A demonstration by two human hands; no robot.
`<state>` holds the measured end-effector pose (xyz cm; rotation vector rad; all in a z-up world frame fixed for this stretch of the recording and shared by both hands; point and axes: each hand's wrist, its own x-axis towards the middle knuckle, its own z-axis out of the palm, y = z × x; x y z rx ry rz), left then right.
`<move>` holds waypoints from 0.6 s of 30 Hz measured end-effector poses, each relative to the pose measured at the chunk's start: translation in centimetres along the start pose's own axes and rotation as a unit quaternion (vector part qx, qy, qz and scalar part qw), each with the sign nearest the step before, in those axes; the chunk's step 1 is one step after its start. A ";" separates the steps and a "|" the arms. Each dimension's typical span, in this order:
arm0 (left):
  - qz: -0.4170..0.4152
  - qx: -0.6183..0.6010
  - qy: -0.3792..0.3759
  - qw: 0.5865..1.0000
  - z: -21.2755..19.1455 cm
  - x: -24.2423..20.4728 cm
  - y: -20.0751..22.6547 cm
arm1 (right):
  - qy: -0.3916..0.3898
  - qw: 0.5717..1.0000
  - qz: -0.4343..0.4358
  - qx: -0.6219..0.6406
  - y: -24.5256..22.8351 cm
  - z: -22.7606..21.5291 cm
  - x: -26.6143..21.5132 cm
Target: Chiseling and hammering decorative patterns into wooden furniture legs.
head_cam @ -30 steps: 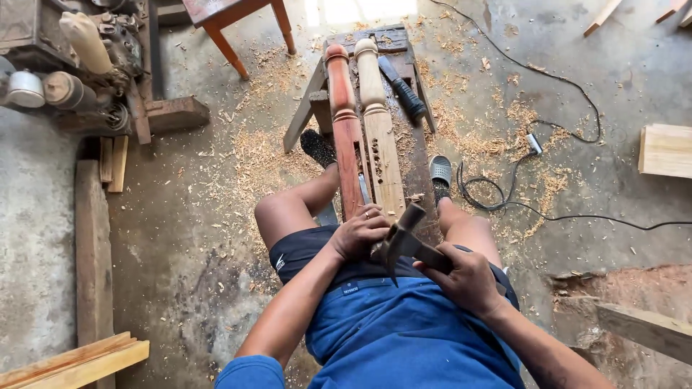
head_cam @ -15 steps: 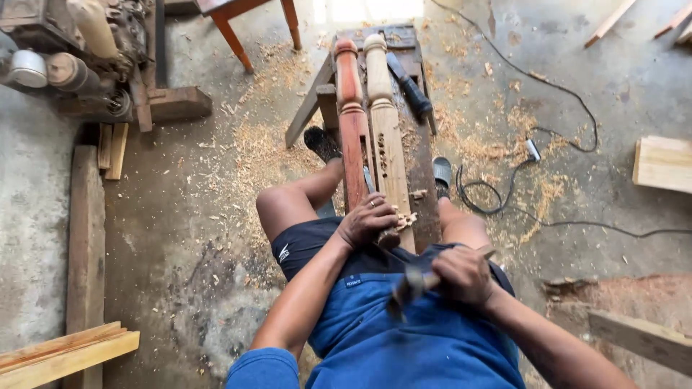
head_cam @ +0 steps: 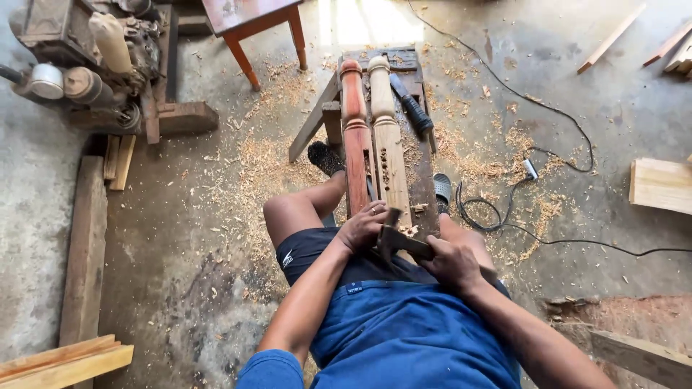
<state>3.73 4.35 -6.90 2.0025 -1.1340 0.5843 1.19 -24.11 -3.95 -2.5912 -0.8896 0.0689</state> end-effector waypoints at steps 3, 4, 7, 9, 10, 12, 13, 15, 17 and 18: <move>-0.006 0.068 -0.030 0.997 0.9 -0.5 -1.6 | 0.075 0.995 0.037 0.047 -3.4 -3.7 0.0; -0.011 0.067 -0.029 0.997 0.4 0.1 -1.7 | 0.069 0.996 0.035 0.048 -4.0 -4.2 -0.3; -0.065 0.077 -0.130 0.986 -0.9 2.5 -2.1 | 0.065 0.989 0.111 0.068 -4.8 -4.9 -1.4; -0.122 -0.041 -0.029 0.991 -2.3 4.1 -1.3 | 0.113 0.987 0.052 0.099 -4.8 -4.6 -2.8; -0.128 -0.042 -0.028 0.991 -2.8 4.0 -2.3 | 0.108 0.988 0.052 0.101 -4.3 -4.3 -3.3; -0.214 0.249 0.011 0.944 -3.1 6.2 -6.1 | 0.157 0.982 -0.062 0.081 -3.3 -3.4 -3.2; -0.260 0.379 0.030 0.888 -1.0 2.6 -10.8 | 0.151 0.984 -0.054 0.079 -4.3 -4.3 -3.9; -0.329 0.617 0.072 0.711 3.6 4.3 -21.6 | 0.138 0.981 -0.081 0.108 -5.8 -6.1 -3.9; -0.451 0.313 0.286 0.786 -0.1 10.0 -14.6 | 0.156 0.979 -0.075 0.105 -6.0 -6.4 -5.0; -0.498 -0.042 0.448 0.742 -2.1 13.0 -11.4 | 0.175 0.977 -0.066 0.107 -6.0 -6.5 -5.1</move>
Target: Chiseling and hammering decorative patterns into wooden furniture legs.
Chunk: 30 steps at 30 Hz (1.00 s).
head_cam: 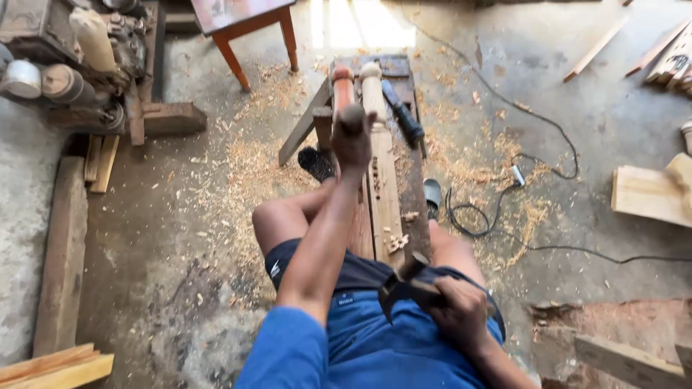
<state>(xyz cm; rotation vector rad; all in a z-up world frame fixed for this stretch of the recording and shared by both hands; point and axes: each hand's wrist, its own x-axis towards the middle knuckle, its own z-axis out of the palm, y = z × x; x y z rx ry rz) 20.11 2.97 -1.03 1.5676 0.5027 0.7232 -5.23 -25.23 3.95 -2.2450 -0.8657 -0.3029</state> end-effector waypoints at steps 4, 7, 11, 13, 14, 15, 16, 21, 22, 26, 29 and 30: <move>0.464 0.069 -0.074 0.880 -1.7 -4.1 5.8 | 0.059 0.990 0.129 -0.027 1.1 0.2 -1.7; 0.458 -0.068 -0.226 0.857 -1.3 -6.6 7.7 | 0.081 0.982 0.171 -0.009 2.6 -1.0 -2.7; 0.564 0.120 -0.407 0.708 2.6 -7.5 -1.3 | 0.114 0.938 0.311 -0.104 8.7 1.4 -5.2; 0.589 0.183 -0.450 0.646 3.5 -8.3 -5.6 | 0.117 0.926 0.340 -0.115 11.0 2.6 -7.1; 0.571 0.245 -0.480 0.619 3.9 -8.4 -7.0 | 0.117 0.915 0.362 -0.138 11.9 3.3 -7.7; 0.545 0.309 -0.512 0.588 3.7 -8.9 -8.5 | 0.111 0.902 0.386 -0.157 12.5 4.0 -8.8; 0.542 0.314 -0.516 0.584 3.6 -9.3 -8.6 | 0.109 0.902 0.390 -0.150 13.3 4.2 -9.7; 0.354 0.467 -0.648 0.486 2.0 -10.0 -9.6 | -0.120 0.964 0.194 -0.137 20.8 9.0 -17.9; 0.352 0.474 -0.652 0.476 2.6 -9.0 -8.4 | -0.115 0.965 0.199 -0.125 22.0 10.8 -17.9; 0.164 0.427 -0.746 0.484 3.9 -7.5 -3.0 | -0.094 0.934 0.335 -0.086 19.3 11.6 -18.4; 0.165 0.444 -0.648 0.596 6.1 -4.2 -5.2 | -0.112 0.896 0.417 -0.106 19.8 14.2 -17.8; 0.202 0.448 -0.558 0.668 6.2 -3.6 -6.7 | -0.010 0.821 0.567 -0.073 19.3 15.5 -18.6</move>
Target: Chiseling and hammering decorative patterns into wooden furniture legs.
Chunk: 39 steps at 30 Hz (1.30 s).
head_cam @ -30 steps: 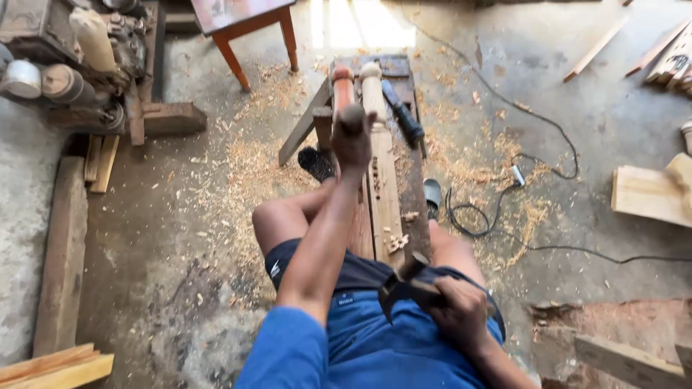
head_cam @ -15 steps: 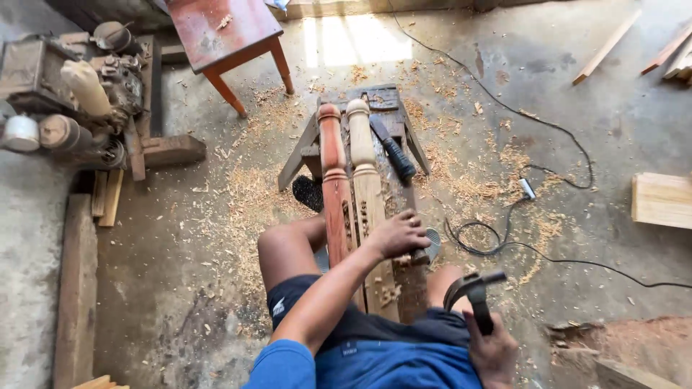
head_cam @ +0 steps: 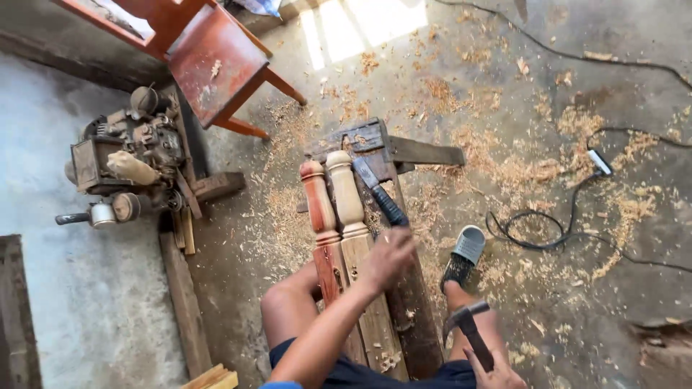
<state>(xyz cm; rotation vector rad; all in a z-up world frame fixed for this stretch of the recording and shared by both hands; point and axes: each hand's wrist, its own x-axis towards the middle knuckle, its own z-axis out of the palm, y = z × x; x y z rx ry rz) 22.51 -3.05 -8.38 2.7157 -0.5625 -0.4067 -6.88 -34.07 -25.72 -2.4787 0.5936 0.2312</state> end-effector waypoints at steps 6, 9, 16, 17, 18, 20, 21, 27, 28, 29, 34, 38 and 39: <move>0.031 0.174 -0.097 0.979 -6.8 10.2 -3.0 | -0.157 0.974 0.073 -0.143 -15.9 -12.7 3.0; 0.038 0.259 -0.344 0.902 -4.9 11.6 -4.3 | -0.115 0.985 0.058 -0.115 -17.8 -13.4 2.9; 0.159 0.277 -0.099 0.943 -8.4 7.6 -7.1 | -0.012 0.990 0.011 -0.137 -18.1 -12.9 0.8; 0.129 0.193 -0.010 0.973 -10.8 6.1 -6.7 | -0.001 0.994 0.006 -0.111 -17.5 -12.8 0.8; 0.100 0.105 0.078 0.986 -13.1 4.4 -6.5 | 0.010 0.996 -0.001 -0.085 -17.1 -12.7 0.8; 0.082 -0.034 0.201 0.975 -15.7 0.1 -5.0 | 0.025 0.994 -0.027 -0.107 -15.5 -12.4 0.9; 0.066 -0.168 0.303 0.936 -16.8 -2.3 -4.1 | 0.028 0.991 -0.042 -0.122 -14.5 -12.3 0.9; 0.052 -0.566 0.504 0.650 -16.3 -12.0 1.4 | 0.038 0.999 -0.015 -0.035 -15.8 -14.0 0.5; 0.060 -0.565 0.508 0.647 -15.5 -11.9 0.8 | 0.046 0.998 -0.020 -0.034 -16.6 -14.2 0.8; 0.011 -0.593 0.483 0.644 -14.2 -12.1 0.4 | 0.053 0.997 -0.038 -0.028 -17.0 -14.5 0.5; -0.031 -0.555 0.426 0.714 -9.3 -11.9 -0.6 | 0.066 0.995 -0.077 0.009 -20.9 -16.6 -1.0; -0.014 -0.503 0.389 0.772 -7.2 -12.1 -1.3 | 0.073 0.983 -0.139 0.093 -22.8 -17.9 -3.1; -0.020 -0.495 0.376 0.783 -6.9 -12.2 -1.3 | 0.085 0.975 -0.174 0.108 -23.1 -18.2 -3.5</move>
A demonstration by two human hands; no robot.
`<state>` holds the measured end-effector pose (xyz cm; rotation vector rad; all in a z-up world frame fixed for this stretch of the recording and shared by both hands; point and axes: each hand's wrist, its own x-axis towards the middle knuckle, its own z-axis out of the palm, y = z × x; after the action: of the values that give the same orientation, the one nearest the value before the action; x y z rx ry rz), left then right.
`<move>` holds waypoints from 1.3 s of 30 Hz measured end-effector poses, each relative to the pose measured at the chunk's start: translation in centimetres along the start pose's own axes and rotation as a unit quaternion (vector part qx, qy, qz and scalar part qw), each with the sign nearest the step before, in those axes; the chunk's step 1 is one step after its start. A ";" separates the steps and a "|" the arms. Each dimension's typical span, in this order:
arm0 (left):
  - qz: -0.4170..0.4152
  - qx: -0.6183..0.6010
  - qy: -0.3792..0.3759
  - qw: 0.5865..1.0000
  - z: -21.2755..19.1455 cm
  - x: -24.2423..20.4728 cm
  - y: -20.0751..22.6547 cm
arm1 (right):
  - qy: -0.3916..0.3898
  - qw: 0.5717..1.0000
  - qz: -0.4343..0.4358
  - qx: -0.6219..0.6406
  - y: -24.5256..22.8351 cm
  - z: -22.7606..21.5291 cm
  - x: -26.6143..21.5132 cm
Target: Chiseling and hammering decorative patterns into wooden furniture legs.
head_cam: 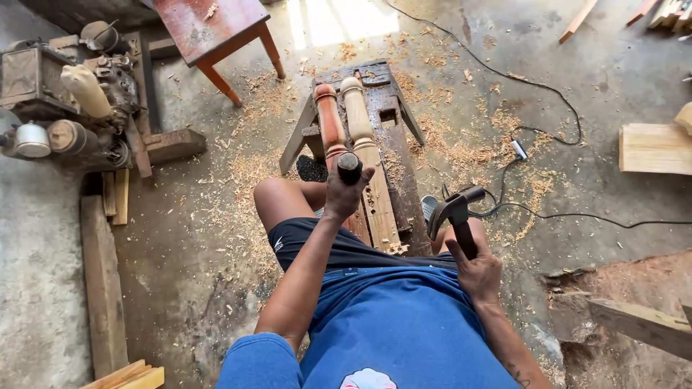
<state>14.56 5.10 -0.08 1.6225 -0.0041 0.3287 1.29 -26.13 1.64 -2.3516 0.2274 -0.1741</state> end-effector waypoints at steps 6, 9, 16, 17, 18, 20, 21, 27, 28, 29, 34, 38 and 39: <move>0.076 0.071 -0.044 0.994 -1.4 -1.3 -2.4 | -0.053 0.996 0.073 0.025 -2.3 -0.2 -0.7; 0.079 0.057 -0.093 0.991 -1.4 -1.5 -1.7 | -0.075 0.994 0.060 0.053 -4.2 -0.5 -0.2; 0.039 -0.031 -0.143 0.989 -1.1 -1.6 -1.8 | -0.082 0.989 0.022 0.119 -7.4 -0.7 1.7; 0.043 -0.034 -0.134 0.990 -1.1 -1.6 -2.0 | -0.098 0.987 0.041 0.123 -7.6 -0.7 2.0; 0.048 -0.036 -0.126 0.990 -1.1 -1.6 -2.2 | -0.114 0.983 0.061 0.128 -7.9 -0.7 2.2; 0.061 -0.023 -0.127 0.990 -1.5 -1.8 -2.7 | -0.100 0.987 0.036 0.119 -8.3 -0.6 2.3; 0.073 -0.010 -0.127 0.989 -1.7 -2.0 -3.0 | -0.088 0.990 0.009 0.109 -8.4 -0.5 2.3; 0.071 0.031 -0.161 0.984 -2.1 -2.7 -3.0 | -0.130 0.979 0.020 0.158 -14.3 -3.7 3.5; 0.069 0.032 -0.163 0.984 -2.3 -3.1 -3.0 | -0.129 0.979 0.022 0.159 -15.3 -4.2 3.4; 0.073 0.054 -0.160 0.983 -2.4 -3.4 -3.0 | -0.121 0.967 0.001 0.226 -16.3 -4.8 3.3; 0.104 0.077 -0.151 0.980 -2.5 -3.8 -2.7 | -0.062 0.888 -0.134 0.435 -14.1 -1.0 3.4; 0.089 0.057 -0.145 0.984 -2.9 -4.3 -2.8 | -0.148 0.958 -0.148 0.198 -11.8 5.1 3.2; 0.080 0.066 -0.142 0.984 -2.8 -4.1 -2.9 | -0.170 0.976 -0.130 0.044 -12.5 5.5 3.5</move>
<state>10.64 7.24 -3.71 1.7937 -0.3378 0.2208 7.15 -14.40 6.77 -2.2711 -0.2495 0.0923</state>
